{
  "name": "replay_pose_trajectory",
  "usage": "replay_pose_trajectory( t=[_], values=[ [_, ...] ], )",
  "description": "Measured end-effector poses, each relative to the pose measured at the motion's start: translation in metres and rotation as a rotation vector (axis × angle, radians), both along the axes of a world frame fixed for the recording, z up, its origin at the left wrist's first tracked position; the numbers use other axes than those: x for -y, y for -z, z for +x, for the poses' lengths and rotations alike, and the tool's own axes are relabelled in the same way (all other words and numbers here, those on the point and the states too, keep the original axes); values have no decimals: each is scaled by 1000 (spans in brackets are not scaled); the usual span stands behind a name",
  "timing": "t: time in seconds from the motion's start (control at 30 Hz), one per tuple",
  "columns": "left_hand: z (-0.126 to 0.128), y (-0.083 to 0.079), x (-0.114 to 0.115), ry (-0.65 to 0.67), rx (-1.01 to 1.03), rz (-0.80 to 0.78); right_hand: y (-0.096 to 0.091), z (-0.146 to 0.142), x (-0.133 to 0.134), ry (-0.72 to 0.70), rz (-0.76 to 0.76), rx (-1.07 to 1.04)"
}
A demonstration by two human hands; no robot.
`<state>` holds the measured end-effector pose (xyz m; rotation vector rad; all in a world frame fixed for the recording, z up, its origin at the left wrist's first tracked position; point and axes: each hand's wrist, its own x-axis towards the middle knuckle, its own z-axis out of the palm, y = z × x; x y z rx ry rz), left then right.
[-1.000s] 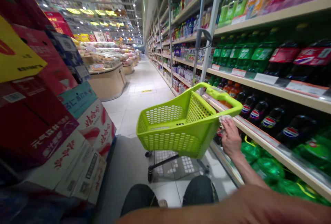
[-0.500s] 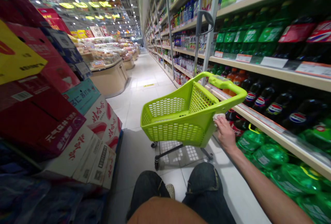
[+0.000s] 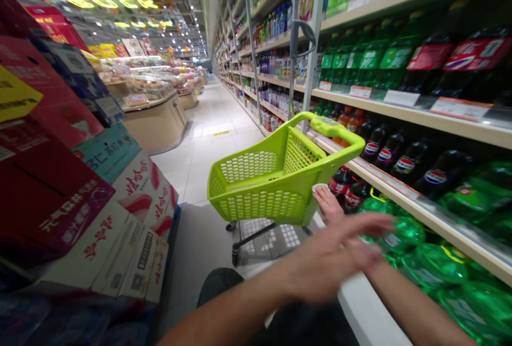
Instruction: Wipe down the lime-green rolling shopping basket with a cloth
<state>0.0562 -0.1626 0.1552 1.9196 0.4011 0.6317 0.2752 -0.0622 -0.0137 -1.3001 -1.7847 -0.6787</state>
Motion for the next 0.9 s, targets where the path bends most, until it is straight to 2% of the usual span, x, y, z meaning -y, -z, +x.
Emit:
replay_pose_trajectory(
  t=[0.07, 0.13, 0.17, 0.2, 0.27, 0.33, 0.4, 0.47, 0.57, 0.63, 0.7, 0.8, 0.9],
  values=[
    [1, 12, -59, -315, -189, 243, -10, -3, -5, 28, 14, -31],
    [-8, 40, -107, -671, -468, 509, -25, -7, -14, 59, 47, -70],
    [-16, 57, -126, -750, -584, 592, -29, -10, -19, 65, 58, -83],
    [-25, 74, -139, -763, -678, 658, -30, -13, -22, 66, 61, -91],
    [-45, 103, -155, -780, -811, 725, -20, -20, -25, 47, 32, -82],
    [-62, 121, -160, -768, -853, 798, -3, -26, -21, 1, -33, -59],
    [-73, 129, -159, -760, -850, 850, 6, -32, -16, -52, -86, -43],
    [-77, 130, -158, -764, -837, 869, 0, -37, -14, -74, -74, -57],
    [-78, 130, -155, -772, -822, 863, -24, -44, -21, -77, -9, -95],
    [-78, 131, -153, -785, -813, 853, -30, -50, -28, -99, -18, -81],
    [-82, 134, -152, -814, -807, 840, -21, -57, -30, -135, -76, -36],
    [-94, 141, -150, -877, -795, 822, 2, -70, -24, -216, -142, 21],
    [-107, 147, -150, -927, -775, 803, 1, -88, -24, -281, -133, 9]
  ],
)
